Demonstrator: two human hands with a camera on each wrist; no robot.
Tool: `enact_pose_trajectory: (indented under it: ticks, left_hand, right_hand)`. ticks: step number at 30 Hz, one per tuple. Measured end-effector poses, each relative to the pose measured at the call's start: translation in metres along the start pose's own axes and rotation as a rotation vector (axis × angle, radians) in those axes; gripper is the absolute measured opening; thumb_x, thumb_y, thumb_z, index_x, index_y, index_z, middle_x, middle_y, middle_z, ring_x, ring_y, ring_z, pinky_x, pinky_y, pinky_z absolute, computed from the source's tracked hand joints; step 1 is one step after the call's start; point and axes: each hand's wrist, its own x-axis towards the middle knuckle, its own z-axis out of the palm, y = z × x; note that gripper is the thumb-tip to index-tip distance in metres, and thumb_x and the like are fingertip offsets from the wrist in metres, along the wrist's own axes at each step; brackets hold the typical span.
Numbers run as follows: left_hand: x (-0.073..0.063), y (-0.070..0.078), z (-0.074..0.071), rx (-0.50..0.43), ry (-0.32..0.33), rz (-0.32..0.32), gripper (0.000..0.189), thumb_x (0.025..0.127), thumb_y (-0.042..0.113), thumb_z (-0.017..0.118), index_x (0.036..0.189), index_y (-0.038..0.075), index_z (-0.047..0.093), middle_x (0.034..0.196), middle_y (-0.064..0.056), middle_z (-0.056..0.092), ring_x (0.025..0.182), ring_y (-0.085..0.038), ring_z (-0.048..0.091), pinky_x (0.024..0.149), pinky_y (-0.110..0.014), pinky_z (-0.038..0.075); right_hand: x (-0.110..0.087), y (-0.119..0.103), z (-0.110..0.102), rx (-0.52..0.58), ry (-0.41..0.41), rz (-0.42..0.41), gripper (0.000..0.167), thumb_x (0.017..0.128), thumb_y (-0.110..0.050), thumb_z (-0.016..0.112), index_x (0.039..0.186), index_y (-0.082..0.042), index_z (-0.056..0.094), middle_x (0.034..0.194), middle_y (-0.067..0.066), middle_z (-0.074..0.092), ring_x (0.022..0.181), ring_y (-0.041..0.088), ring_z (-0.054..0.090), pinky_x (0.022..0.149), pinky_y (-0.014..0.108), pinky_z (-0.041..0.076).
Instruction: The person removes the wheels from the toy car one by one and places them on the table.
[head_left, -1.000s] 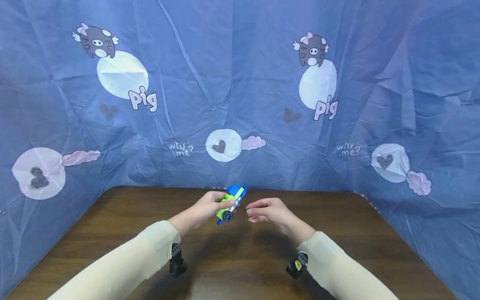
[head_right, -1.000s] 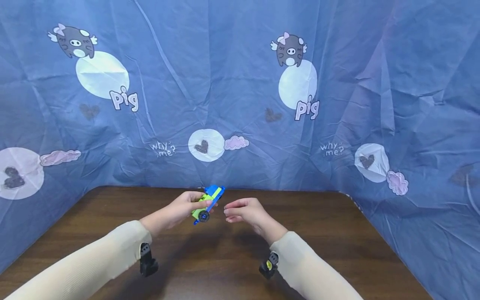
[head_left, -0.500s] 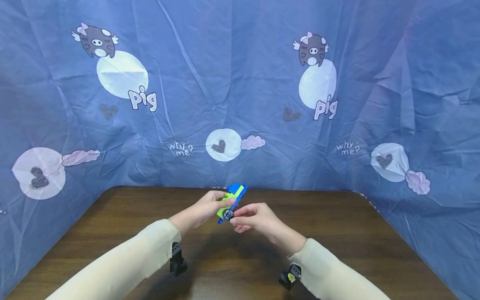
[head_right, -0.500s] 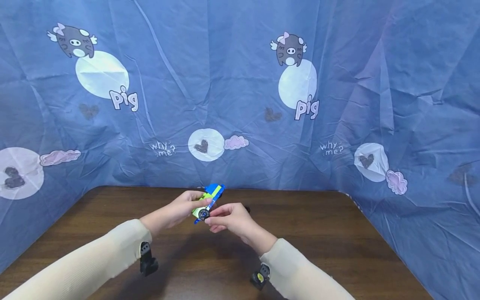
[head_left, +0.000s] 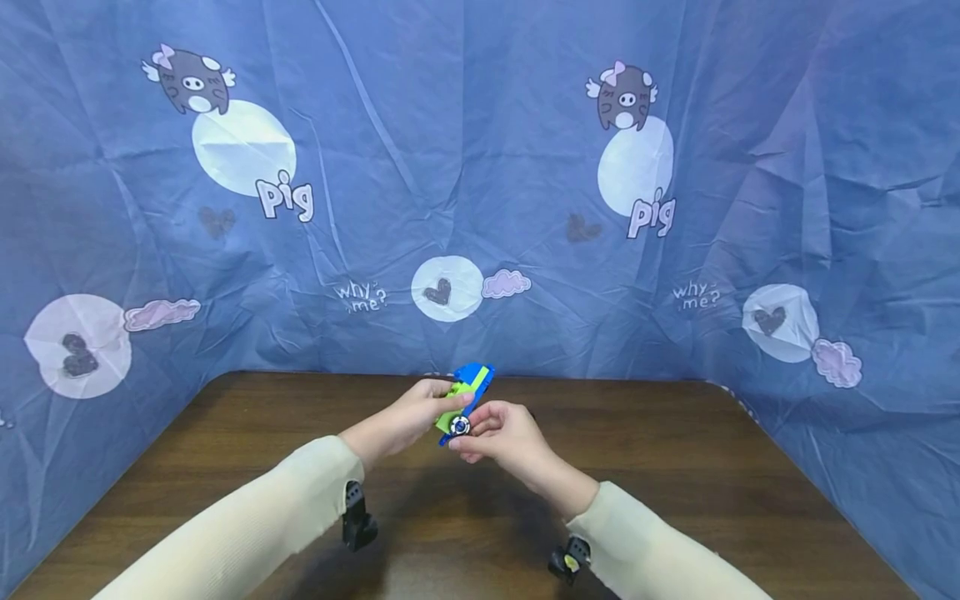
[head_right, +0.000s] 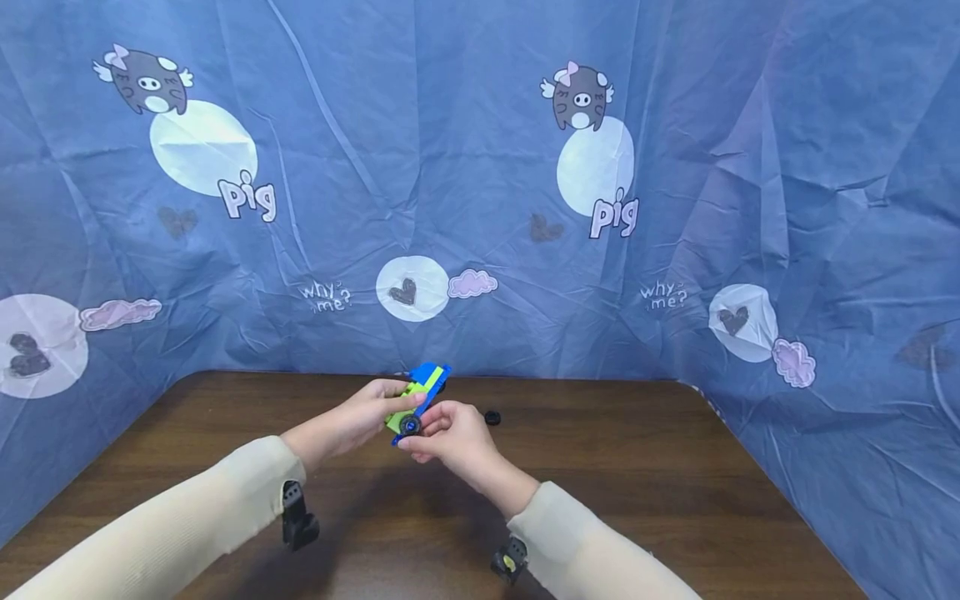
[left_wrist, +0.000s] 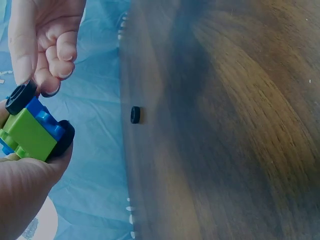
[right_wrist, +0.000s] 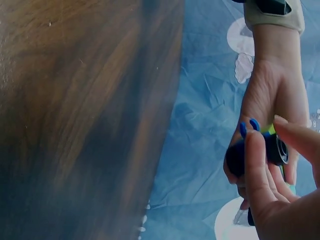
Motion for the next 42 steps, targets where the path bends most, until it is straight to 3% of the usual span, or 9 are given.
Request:
enact_pose_trajectory:
  ticks: [6,10,15,21,30,42]
  left_hand:
    - [-0.001,0.001,0.001,0.011,0.002,-0.015,0.035,0.101,0.018,0.051,0.118,-0.013,0.055,0.093,-0.003,0.063,0.083,-0.011,0.062,0.078,-0.027,0.052]
    - [-0.002,0.002,0.002,0.024,0.005,-0.012,0.036,0.101,0.018,0.051,0.119,-0.012,0.055,0.093,-0.003,0.063,0.085,-0.011,0.062,0.084,-0.031,0.052]
    - [-0.001,0.000,0.002,0.030,0.002,-0.001,0.035,0.100,0.018,0.051,0.118,-0.012,0.054,0.091,-0.002,0.062,0.083,-0.010,0.060,0.080,-0.027,0.052]
    - [-0.001,0.000,0.001,0.040,0.005,-0.003,0.036,0.100,0.018,0.051,0.120,-0.013,0.054,0.092,-0.003,0.063,0.084,-0.010,0.061,0.079,-0.026,0.051]
    - [-0.001,0.003,0.002,0.043,-0.014,0.022,0.038,0.100,0.017,0.050,0.121,-0.015,0.052,0.091,-0.002,0.064,0.084,-0.011,0.062,0.080,-0.026,0.052]
    - [0.001,0.005,0.003,0.048,-0.002,0.032,0.040,0.101,0.019,0.051,0.121,-0.015,0.052,0.094,-0.005,0.063,0.088,-0.016,0.062,0.082,-0.028,0.052]
  right_hand:
    - [-0.001,0.003,0.004,-0.065,0.053,-0.038,0.030,0.077,-0.005,0.080,0.092,0.010,0.059,0.075,0.021,0.070,0.057,0.016,0.068,0.062,0.042,0.059]
    - [0.002,0.005,0.002,-0.072,-0.005,-0.067,0.027,0.081,-0.008,0.077,0.088,0.010,0.059,0.076,0.029,0.068,0.055,0.018,0.067,0.062,0.050,0.057]
    - [0.004,0.006,-0.001,-0.071,-0.069,-0.079,0.024,0.084,-0.008,0.074,0.087,0.011,0.059,0.079,0.034,0.066,0.058,0.030,0.068,0.058,0.044,0.058]
    - [0.005,0.006,0.000,-0.079,-0.106,-0.092,0.023,0.087,-0.008,0.071,0.088,0.012,0.059,0.077,0.033,0.067,0.057,0.023,0.067,0.061,0.053,0.057]
    - [0.007,0.005,-0.004,-0.171,-0.106,-0.108,0.024,0.088,-0.012,0.071,0.082,0.009,0.060,0.070,0.026,0.068,0.050,0.013,0.063,0.056,0.047,0.057]
    - [0.007,0.000,-0.008,-0.279,-0.043,-0.183,0.023,0.082,-0.014,0.077,0.078,0.006,0.067,0.066,0.020,0.068,0.052,0.012,0.063,0.052,0.026,0.055]
